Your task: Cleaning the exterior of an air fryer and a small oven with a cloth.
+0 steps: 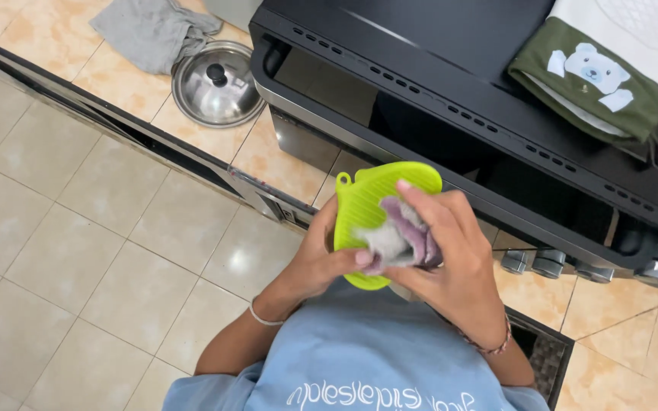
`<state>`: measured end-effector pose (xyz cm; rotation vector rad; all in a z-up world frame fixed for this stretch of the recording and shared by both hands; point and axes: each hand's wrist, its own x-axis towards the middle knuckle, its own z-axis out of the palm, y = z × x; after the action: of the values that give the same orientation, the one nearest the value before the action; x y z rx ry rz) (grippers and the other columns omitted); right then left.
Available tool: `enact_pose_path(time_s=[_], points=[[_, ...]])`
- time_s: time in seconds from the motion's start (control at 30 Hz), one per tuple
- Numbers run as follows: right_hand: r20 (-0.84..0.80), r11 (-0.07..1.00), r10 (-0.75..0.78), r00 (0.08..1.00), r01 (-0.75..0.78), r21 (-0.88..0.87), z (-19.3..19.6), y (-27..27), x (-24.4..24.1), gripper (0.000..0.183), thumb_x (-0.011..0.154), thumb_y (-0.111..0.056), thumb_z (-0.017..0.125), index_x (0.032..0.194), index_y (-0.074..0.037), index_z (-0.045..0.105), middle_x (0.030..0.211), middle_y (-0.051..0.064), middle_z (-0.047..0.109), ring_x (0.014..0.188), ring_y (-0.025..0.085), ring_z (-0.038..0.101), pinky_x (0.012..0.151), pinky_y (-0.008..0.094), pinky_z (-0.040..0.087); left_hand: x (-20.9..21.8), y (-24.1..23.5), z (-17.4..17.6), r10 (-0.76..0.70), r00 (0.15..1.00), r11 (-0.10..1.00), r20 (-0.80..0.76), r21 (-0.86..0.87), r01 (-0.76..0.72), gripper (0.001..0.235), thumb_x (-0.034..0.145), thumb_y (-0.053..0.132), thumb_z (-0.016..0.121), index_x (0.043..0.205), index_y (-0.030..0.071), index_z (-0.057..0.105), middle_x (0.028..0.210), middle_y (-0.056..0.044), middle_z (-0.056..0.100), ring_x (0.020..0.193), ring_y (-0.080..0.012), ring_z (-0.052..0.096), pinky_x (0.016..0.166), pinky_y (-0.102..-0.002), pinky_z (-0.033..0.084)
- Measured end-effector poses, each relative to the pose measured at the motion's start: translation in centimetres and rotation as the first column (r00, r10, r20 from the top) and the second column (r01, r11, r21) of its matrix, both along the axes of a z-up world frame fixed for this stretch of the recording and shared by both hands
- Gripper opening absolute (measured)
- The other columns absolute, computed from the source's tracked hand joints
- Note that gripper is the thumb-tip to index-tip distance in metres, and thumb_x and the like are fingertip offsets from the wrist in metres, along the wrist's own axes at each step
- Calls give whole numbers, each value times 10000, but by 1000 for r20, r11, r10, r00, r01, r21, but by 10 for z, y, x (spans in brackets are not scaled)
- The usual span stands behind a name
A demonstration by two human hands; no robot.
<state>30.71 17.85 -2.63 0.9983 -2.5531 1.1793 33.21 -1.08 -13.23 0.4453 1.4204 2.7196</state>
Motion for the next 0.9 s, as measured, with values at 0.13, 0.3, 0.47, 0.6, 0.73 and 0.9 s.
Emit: enact_pose_path(time_s=[0.13,0.3,0.47,0.6,0.73,0.9], points=[[92,997,-32,995,39,-72,-6,-2,-5,746,797,21,717,1494,-61,462,1124,120,572,938,238,596,810,362,518,1,-5,9,-136,987,989,88,63,131,852,826,31,684,1585,6,300,1470,-113,529,1384,-214,542,1175,-381,449],[-20,972,-210,977,207,-107,-24,-16,-12,488,946,15,674,1392,-98,513,1147,111,588,903,240,620,787,337,528,5,-7,-11,-266,948,948,175,226,224,922,758,-115,515,1622,32,227,1496,-115,492,1386,-213,535,1106,-364,472],[-422,974,-123,898,191,122,-1,-35,-6,430,876,-111,802,1280,-96,658,1220,113,576,1018,308,585,873,381,492,10,-7,-14,-367,912,886,181,367,284,980,804,-207,420,1673,166,164,1466,-73,497,1205,-163,572,890,-301,499],[-400,967,-11,916,111,228,3,-33,2,481,788,-128,819,1234,-40,663,1182,158,565,1020,342,573,874,440,464,14,-9,-29,-363,919,859,154,438,266,980,805,-228,408,1676,163,187,1446,-59,505,1241,-157,580,970,-318,514],[-289,960,91,953,-7,278,7,-26,10,470,805,-33,785,1258,-26,657,1153,154,570,1019,324,589,850,426,477,16,-10,-28,-348,929,854,127,451,258,951,811,-239,407,1665,136,220,1451,-57,511,1230,-162,578,938,-311,508],[-176,936,225,958,-162,311,9,-13,15,471,782,-37,779,1234,-19,647,1131,145,585,1002,318,602,838,419,518,16,-16,-30,-344,933,862,111,432,266,905,815,-231,406,1638,112,246,1441,-81,522,1249,-187,586,956,-329,513]])
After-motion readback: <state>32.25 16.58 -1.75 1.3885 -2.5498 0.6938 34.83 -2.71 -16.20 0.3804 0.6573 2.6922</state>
